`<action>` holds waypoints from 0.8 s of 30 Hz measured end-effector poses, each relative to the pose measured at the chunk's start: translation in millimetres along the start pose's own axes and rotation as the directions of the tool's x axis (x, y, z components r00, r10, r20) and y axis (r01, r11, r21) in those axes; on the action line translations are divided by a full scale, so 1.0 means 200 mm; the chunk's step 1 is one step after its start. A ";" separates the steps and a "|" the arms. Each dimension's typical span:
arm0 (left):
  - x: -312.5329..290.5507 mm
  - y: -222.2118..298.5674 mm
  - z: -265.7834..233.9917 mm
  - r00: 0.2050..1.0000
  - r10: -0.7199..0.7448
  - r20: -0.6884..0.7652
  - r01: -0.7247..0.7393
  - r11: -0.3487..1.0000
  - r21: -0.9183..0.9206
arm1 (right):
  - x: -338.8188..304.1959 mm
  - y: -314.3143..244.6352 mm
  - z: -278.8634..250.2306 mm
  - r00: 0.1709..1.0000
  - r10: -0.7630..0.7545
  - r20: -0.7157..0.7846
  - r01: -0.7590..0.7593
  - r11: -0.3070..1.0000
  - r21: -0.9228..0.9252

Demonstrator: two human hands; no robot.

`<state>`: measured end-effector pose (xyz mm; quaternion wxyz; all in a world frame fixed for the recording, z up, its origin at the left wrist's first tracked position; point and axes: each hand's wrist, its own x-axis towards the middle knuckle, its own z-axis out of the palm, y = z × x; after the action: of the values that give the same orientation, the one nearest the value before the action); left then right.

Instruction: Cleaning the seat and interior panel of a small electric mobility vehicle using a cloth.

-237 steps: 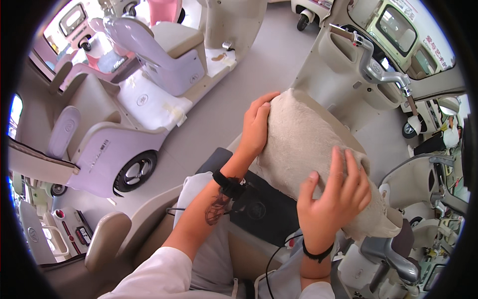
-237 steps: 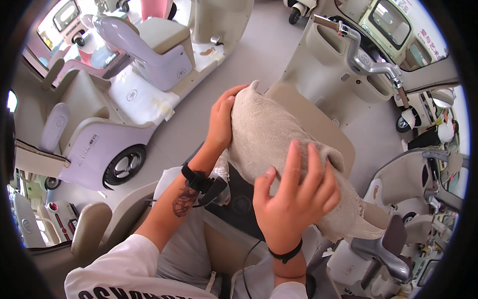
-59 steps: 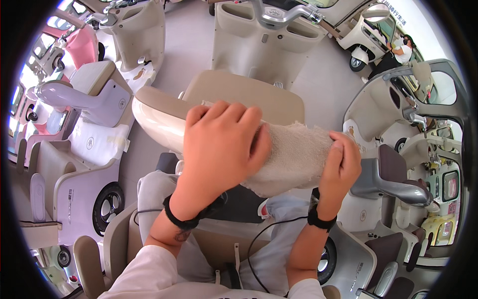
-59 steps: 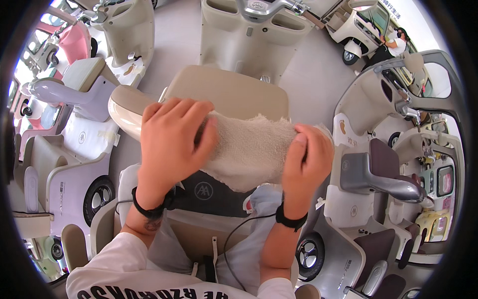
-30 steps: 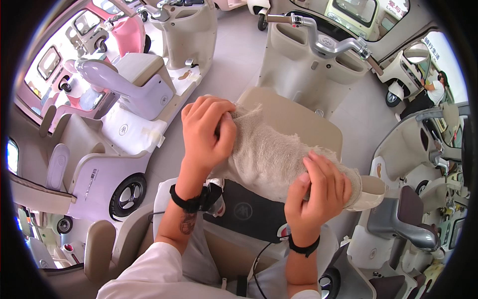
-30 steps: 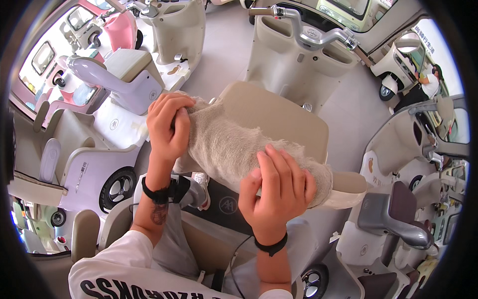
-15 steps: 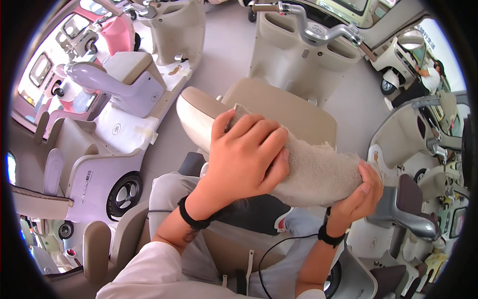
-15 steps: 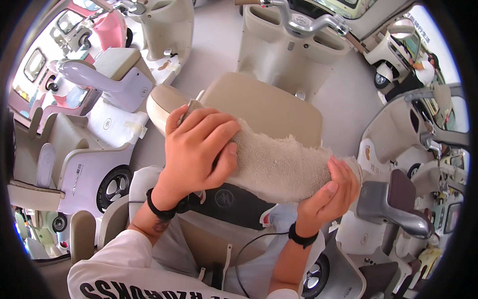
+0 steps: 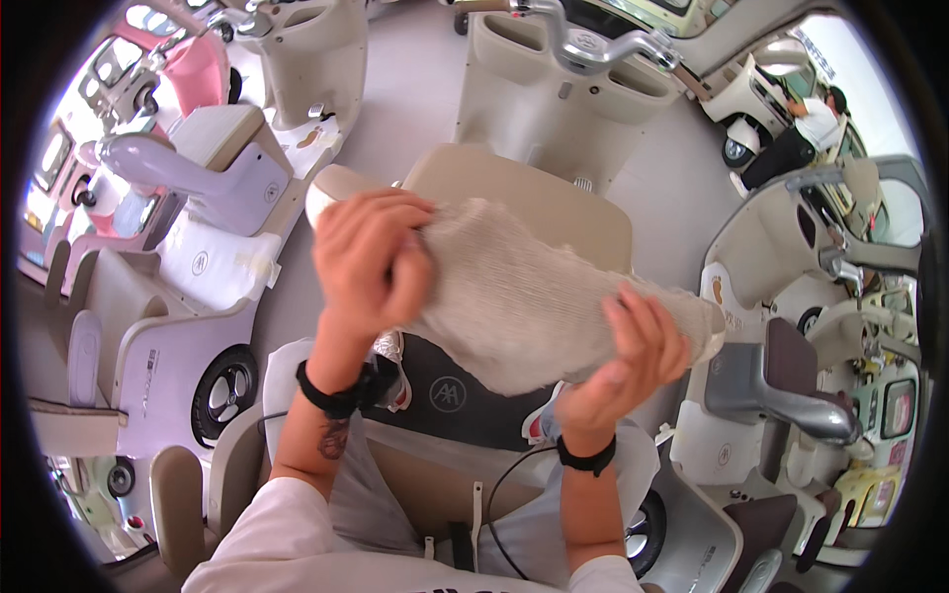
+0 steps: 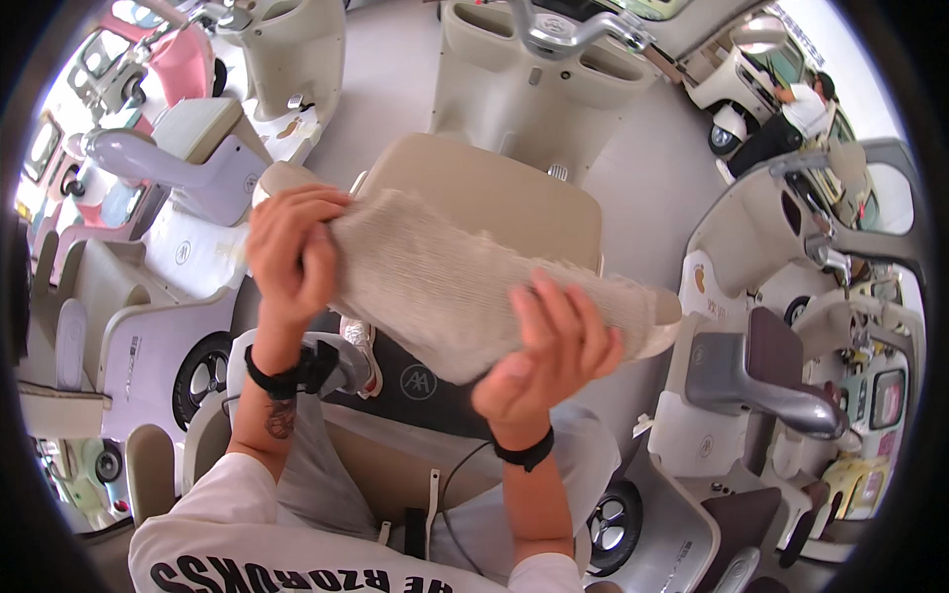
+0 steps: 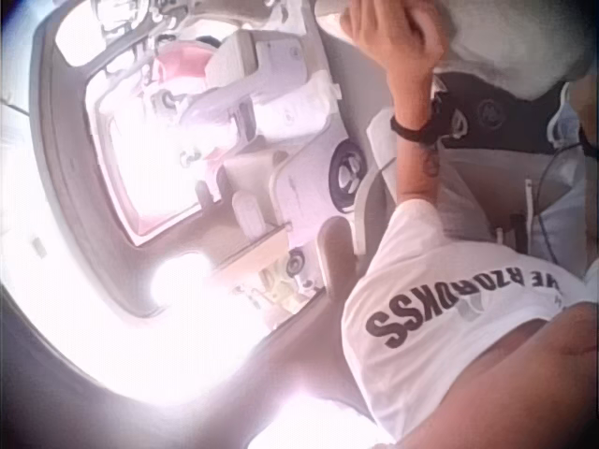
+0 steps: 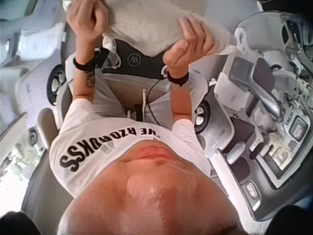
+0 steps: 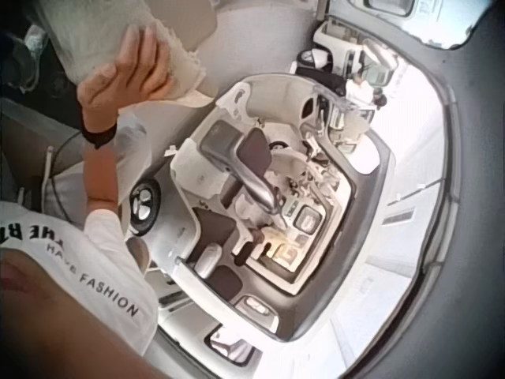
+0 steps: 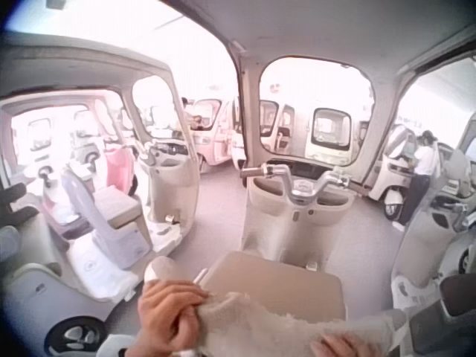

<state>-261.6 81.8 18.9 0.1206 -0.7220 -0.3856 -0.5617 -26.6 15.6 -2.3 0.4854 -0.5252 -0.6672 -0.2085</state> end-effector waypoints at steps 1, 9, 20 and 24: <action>-0.01 -0.04 -0.02 0.999 -0.024 -0.024 0.024 1.000 -0.008 | 0.00 -0.01 0.00 1.000 0.014 -0.006 -0.014 1.000 -0.011; 0.07 0.22 -0.04 0.932 -0.279 0.231 0.218 0.942 0.255 | 0.05 0.27 -0.18 0.993 0.032 0.112 -0.029 0.999 -0.032; 0.06 0.45 0.06 0.869 -0.194 0.455 0.084 0.965 0.249 | 0.04 0.11 -0.14 0.986 0.051 0.161 -0.042 0.997 -0.061; 0.02 0.49 0.12 0.910 -0.069 0.409 0.010 0.990 0.144 | -0.04 -0.06 -0.02 0.993 0.050 0.103 -0.045 0.998 -0.044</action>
<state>-176.1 32.1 40.0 0.0748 -0.8062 -0.4548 -0.3708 -35.8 4.5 -4.1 0.4438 -0.5610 -0.6743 -0.1831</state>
